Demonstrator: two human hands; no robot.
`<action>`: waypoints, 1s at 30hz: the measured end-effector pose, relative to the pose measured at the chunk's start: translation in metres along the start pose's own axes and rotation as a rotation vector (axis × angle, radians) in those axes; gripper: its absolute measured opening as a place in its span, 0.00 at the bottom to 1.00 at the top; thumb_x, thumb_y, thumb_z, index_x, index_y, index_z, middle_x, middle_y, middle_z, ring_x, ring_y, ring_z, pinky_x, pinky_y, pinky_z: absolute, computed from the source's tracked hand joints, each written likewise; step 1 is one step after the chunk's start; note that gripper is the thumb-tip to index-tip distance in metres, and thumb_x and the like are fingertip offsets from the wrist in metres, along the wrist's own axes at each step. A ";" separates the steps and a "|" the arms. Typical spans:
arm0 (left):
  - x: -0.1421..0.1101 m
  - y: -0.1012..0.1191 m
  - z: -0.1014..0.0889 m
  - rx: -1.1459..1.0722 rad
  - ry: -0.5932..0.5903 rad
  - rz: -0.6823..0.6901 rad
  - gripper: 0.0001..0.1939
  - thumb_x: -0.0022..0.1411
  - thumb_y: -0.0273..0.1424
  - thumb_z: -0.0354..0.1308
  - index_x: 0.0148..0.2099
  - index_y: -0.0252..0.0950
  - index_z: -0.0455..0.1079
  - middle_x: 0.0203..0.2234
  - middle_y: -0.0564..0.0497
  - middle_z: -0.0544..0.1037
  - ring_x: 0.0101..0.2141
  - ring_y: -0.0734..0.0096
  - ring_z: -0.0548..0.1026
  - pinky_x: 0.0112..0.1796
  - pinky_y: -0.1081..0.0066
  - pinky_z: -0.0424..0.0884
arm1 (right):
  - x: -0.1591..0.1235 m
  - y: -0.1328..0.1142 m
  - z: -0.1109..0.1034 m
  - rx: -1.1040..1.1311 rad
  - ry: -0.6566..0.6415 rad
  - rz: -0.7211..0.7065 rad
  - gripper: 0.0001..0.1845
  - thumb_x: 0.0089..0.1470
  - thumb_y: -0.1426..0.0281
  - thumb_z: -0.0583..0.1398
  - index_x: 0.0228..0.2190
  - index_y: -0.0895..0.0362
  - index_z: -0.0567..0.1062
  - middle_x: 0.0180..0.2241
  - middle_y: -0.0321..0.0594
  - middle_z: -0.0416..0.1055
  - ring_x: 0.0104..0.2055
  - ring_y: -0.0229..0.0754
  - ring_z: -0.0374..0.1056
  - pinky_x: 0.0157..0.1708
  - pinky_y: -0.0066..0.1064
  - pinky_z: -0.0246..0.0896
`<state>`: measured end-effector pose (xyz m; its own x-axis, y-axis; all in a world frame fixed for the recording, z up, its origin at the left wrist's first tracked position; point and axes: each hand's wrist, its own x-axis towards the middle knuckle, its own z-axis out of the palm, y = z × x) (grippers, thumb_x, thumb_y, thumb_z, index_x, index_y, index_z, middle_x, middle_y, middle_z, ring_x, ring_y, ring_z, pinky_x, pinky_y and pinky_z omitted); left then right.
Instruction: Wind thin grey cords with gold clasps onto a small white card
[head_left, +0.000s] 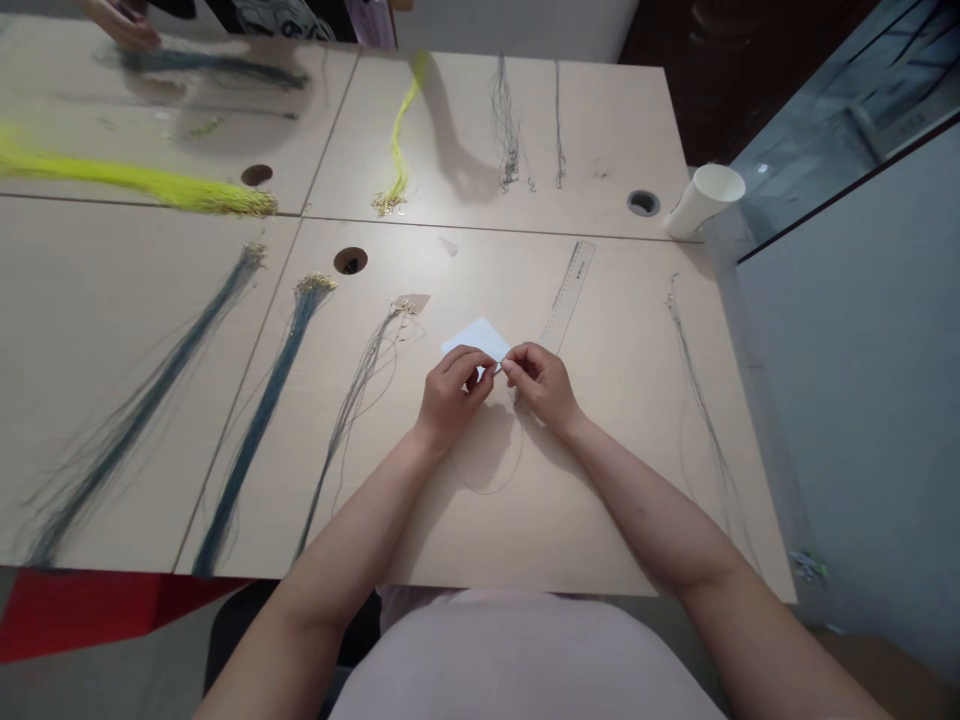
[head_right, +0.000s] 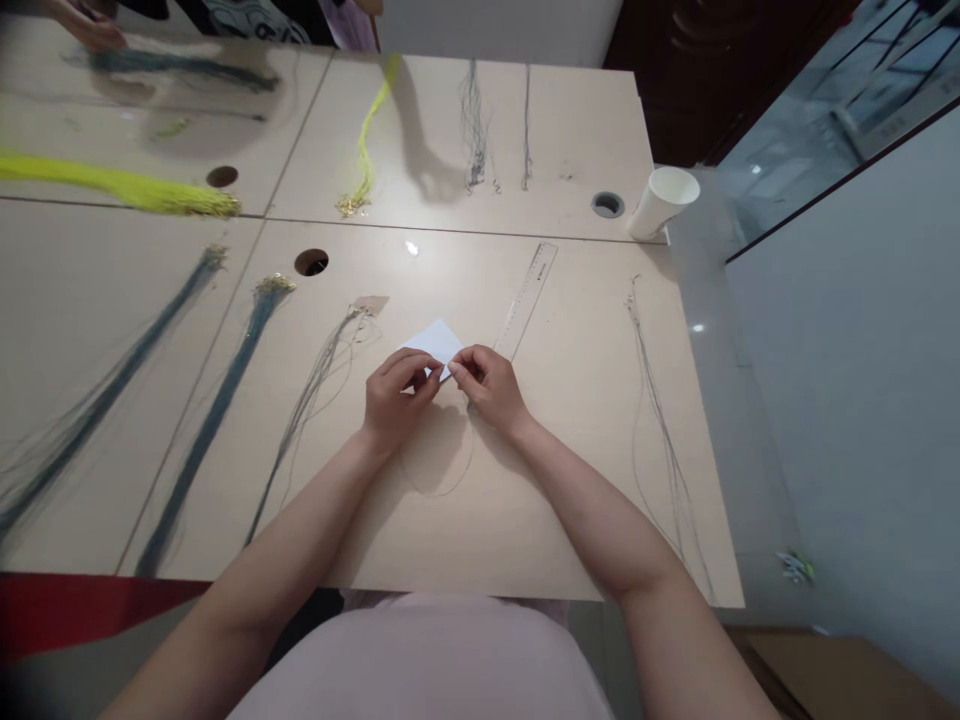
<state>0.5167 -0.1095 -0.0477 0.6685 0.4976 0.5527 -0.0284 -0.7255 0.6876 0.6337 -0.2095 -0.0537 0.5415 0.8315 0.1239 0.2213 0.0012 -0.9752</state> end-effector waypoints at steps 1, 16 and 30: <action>0.000 0.000 0.000 0.003 -0.001 0.003 0.03 0.56 0.24 0.55 0.35 0.34 0.67 0.28 0.51 0.71 0.21 0.84 0.63 0.23 0.80 0.63 | 0.000 0.000 0.000 -0.001 0.000 0.003 0.11 0.52 0.62 0.56 0.27 0.57 0.68 0.23 0.34 0.64 0.24 0.34 0.61 0.26 0.27 0.56; 0.001 0.001 0.002 0.064 0.004 0.013 0.04 0.54 0.22 0.54 0.33 0.33 0.65 0.26 0.53 0.70 0.20 0.85 0.62 0.22 0.81 0.62 | -0.001 -0.001 0.000 -0.034 -0.011 -0.013 0.10 0.53 0.63 0.56 0.27 0.58 0.69 0.23 0.34 0.64 0.24 0.33 0.60 0.26 0.26 0.55; 0.003 0.000 -0.001 0.059 -0.060 0.042 0.03 0.58 0.22 0.52 0.35 0.33 0.64 0.28 0.50 0.70 0.24 0.82 0.64 0.25 0.80 0.64 | 0.000 0.001 0.000 0.002 0.004 -0.012 0.10 0.53 0.63 0.57 0.27 0.57 0.68 0.22 0.34 0.64 0.23 0.33 0.60 0.25 0.27 0.55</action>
<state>0.5175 -0.1075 -0.0453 0.7112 0.4378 0.5500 -0.0152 -0.7727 0.6346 0.6344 -0.2095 -0.0543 0.5423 0.8290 0.1366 0.2263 0.0125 -0.9740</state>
